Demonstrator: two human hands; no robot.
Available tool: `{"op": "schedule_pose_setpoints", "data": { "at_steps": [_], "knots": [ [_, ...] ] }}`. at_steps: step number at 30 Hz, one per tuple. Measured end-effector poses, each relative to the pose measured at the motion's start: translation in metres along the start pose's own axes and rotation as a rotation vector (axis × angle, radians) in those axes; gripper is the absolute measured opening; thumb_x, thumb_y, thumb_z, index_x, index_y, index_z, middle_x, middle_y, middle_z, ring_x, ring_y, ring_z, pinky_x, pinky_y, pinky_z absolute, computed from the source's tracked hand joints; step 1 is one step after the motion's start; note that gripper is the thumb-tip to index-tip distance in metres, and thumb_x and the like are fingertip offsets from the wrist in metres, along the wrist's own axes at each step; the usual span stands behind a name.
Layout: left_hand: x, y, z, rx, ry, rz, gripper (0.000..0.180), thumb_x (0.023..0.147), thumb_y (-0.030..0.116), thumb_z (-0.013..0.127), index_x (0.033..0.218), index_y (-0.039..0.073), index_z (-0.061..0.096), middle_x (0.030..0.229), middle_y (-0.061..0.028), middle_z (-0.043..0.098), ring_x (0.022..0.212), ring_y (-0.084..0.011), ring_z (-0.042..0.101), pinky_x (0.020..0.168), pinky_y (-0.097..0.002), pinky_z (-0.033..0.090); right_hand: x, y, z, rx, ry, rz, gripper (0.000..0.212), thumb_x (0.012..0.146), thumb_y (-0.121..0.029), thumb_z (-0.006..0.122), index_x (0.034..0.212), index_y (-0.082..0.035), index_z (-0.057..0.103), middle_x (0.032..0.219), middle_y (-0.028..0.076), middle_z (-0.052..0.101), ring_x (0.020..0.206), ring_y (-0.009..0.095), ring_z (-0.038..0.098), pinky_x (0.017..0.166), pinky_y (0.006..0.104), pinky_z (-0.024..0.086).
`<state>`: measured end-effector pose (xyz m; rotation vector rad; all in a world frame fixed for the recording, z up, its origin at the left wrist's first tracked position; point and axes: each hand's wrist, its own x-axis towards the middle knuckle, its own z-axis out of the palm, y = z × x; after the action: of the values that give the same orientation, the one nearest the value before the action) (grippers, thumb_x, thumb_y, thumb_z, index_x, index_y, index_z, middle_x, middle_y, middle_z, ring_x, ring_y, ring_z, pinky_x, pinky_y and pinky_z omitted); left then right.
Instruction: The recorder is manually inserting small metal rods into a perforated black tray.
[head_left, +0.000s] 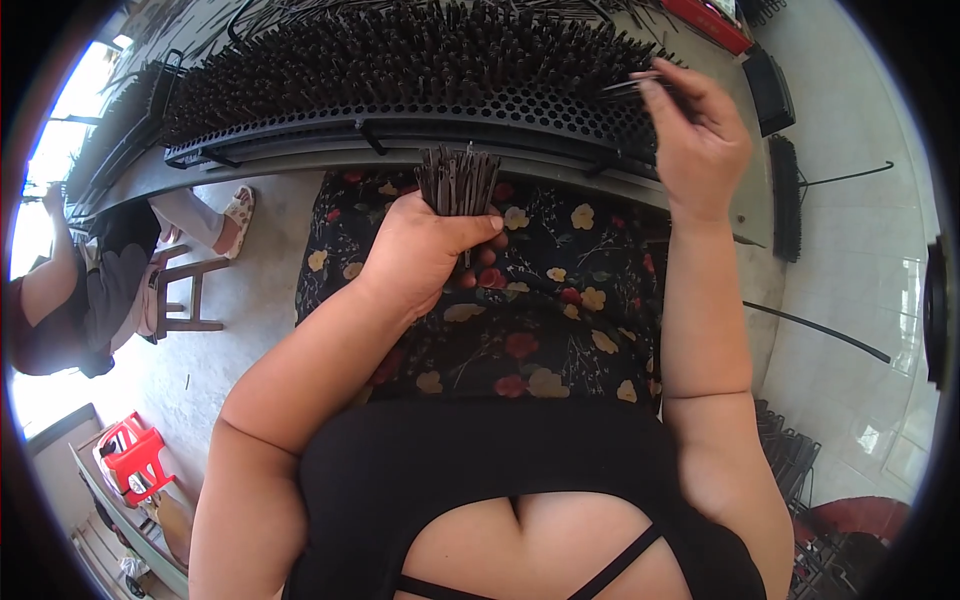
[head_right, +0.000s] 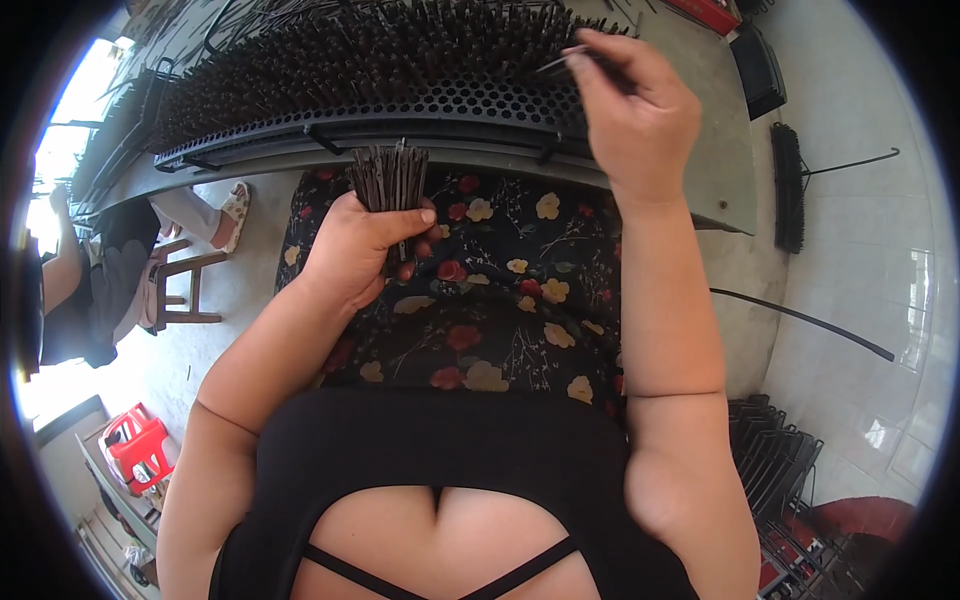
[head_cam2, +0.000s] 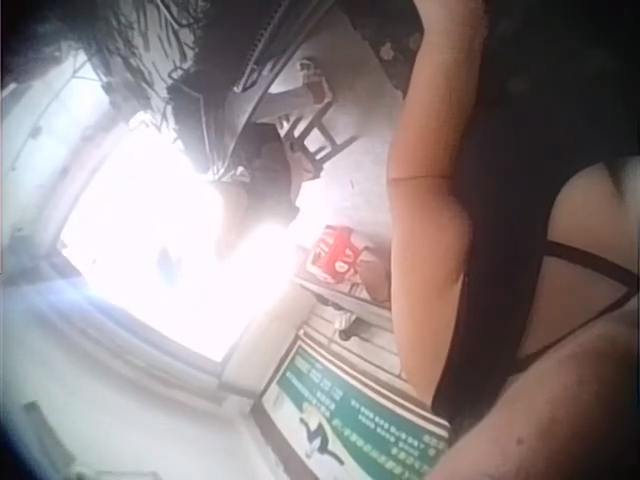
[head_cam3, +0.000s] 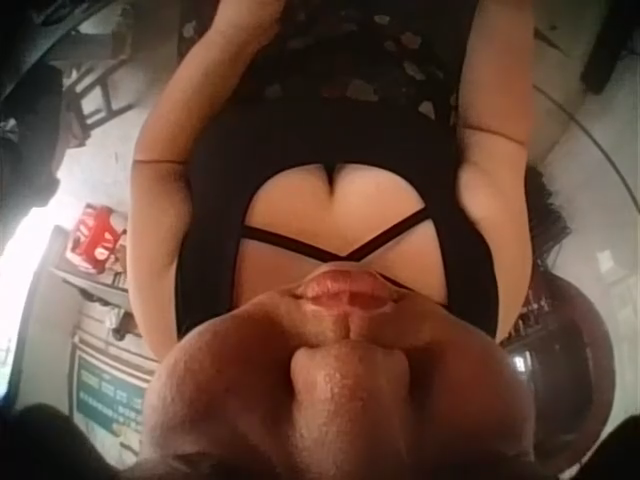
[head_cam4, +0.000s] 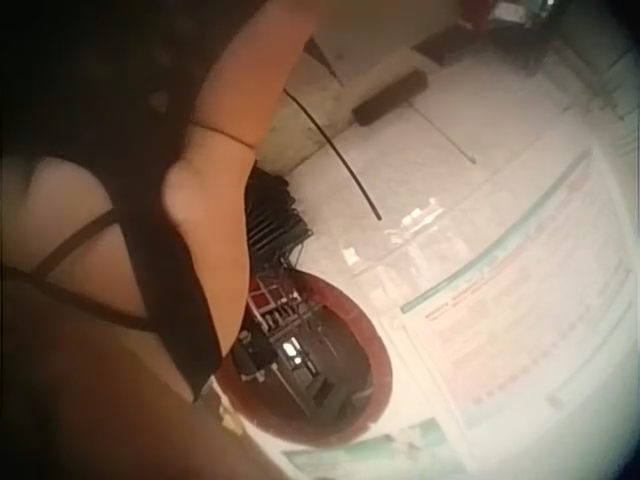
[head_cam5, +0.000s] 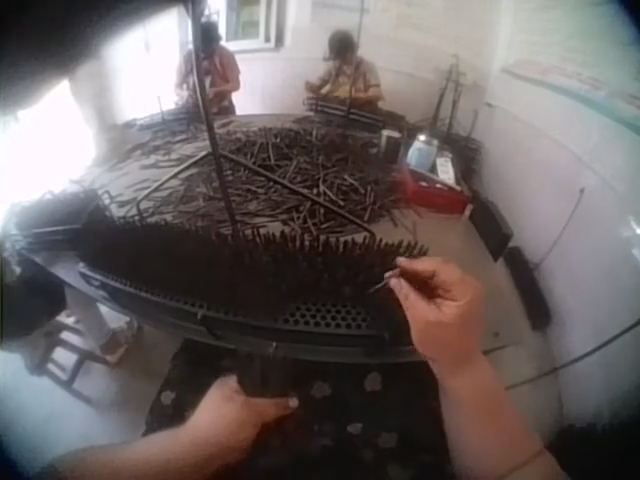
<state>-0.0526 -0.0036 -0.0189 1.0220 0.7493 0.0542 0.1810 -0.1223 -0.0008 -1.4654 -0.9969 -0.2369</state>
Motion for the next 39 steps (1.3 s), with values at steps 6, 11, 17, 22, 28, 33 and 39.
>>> {"op": "schedule_pose_setpoints", "data": {
  "at_steps": [6, 11, 17, 22, 28, 33, 39],
  "knots": [
    [-0.001, -0.003, 0.000, 0.022, -0.016, 0.004, 0.009, 0.085, 0.008, 0.068, 0.091, 0.003, 0.064, 0.079, -0.0074, 0.066, 0.065, -0.0140, 0.060, 0.046, -0.0268, 0.043, 0.006, -0.004, 0.018, -0.179, -0.219, -0.161, 0.019, 0.085, 0.008, 0.069, 0.103, 0.003, 0.071, 0.097, 0.008, 0.073, 0.088, 0.011, 0.069, 0.081, 0.0218, 0.054],
    [-0.001, -0.004, 0.000, 0.032, -0.006, 0.003, 0.009, 0.086, 0.009, 0.069, 0.092, 0.004, 0.064, 0.079, -0.0067, 0.066, 0.063, -0.0134, 0.060, 0.045, -0.0260, 0.042, 0.017, -0.003, 0.020, -0.391, -0.280, -0.259, 0.021, 0.086, -0.002, 0.070, 0.107, -0.006, 0.074, 0.100, 0.006, 0.075, 0.103, 0.016, 0.068, 0.088, 0.0262, 0.052],
    [0.001, -0.005, 0.001, 0.054, -0.021, 0.001, 0.010, 0.086, 0.010, 0.069, 0.091, 0.004, 0.064, 0.079, -0.0065, 0.066, 0.063, -0.0132, 0.059, 0.045, -0.0254, 0.042, 0.023, -0.013, 0.019, -0.411, -0.422, -0.232, 0.020, 0.086, -0.006, 0.071, 0.105, -0.009, 0.075, 0.097, 0.005, 0.075, 0.112, 0.022, 0.066, 0.092, 0.0300, 0.051],
    [0.001, -0.005, 0.000, 0.046, -0.014, -0.001, 0.010, 0.086, 0.011, 0.069, 0.092, 0.004, 0.064, 0.080, -0.0072, 0.066, 0.063, -0.0134, 0.059, 0.045, -0.0253, 0.042, 0.025, -0.009, 0.017, -0.389, -0.393, -0.218, 0.019, 0.086, -0.007, 0.071, 0.104, -0.009, 0.076, 0.097, 0.006, 0.075, 0.114, 0.023, 0.065, 0.094, 0.0314, 0.050],
    [0.000, -0.003, 0.002, -0.035, -0.025, 0.022, 0.012, 0.090, 0.009, 0.064, 0.100, 0.003, 0.062, 0.084, -0.0090, 0.067, 0.067, -0.0137, 0.061, 0.048, -0.0256, 0.044, 0.024, -0.002, 0.008, -0.443, -0.354, -0.271, 0.017, 0.086, -0.008, 0.072, 0.103, -0.007, 0.075, 0.100, 0.007, 0.074, 0.111, 0.023, 0.066, 0.092, 0.0310, 0.051],
    [-0.002, -0.007, -0.002, -0.053, -0.035, 0.040, 0.017, 0.091, 0.007, 0.062, 0.108, 0.003, 0.061, 0.086, -0.0088, 0.067, 0.069, -0.0140, 0.061, 0.049, -0.0261, 0.045, -0.003, -0.036, 0.014, -0.245, -0.132, 0.056, 0.012, 0.083, -0.010, 0.073, 0.095, -0.006, 0.074, 0.084, 0.006, 0.073, 0.075, 0.015, 0.068, 0.068, 0.0256, 0.053],
    [-0.005, -0.004, 0.007, -0.176, -0.110, 0.104, 0.013, 0.091, 0.003, 0.061, 0.104, 0.003, 0.065, 0.084, -0.0056, 0.068, 0.067, -0.0113, 0.060, 0.052, -0.0246, 0.048, -0.057, -0.066, 0.037, 0.334, -0.474, 0.697, 0.041, 0.083, -0.005, 0.073, 0.122, -0.002, 0.062, 0.089, 0.006, 0.071, 0.074, 0.008, 0.063, 0.064, 0.0225, 0.050]
  ]
}}
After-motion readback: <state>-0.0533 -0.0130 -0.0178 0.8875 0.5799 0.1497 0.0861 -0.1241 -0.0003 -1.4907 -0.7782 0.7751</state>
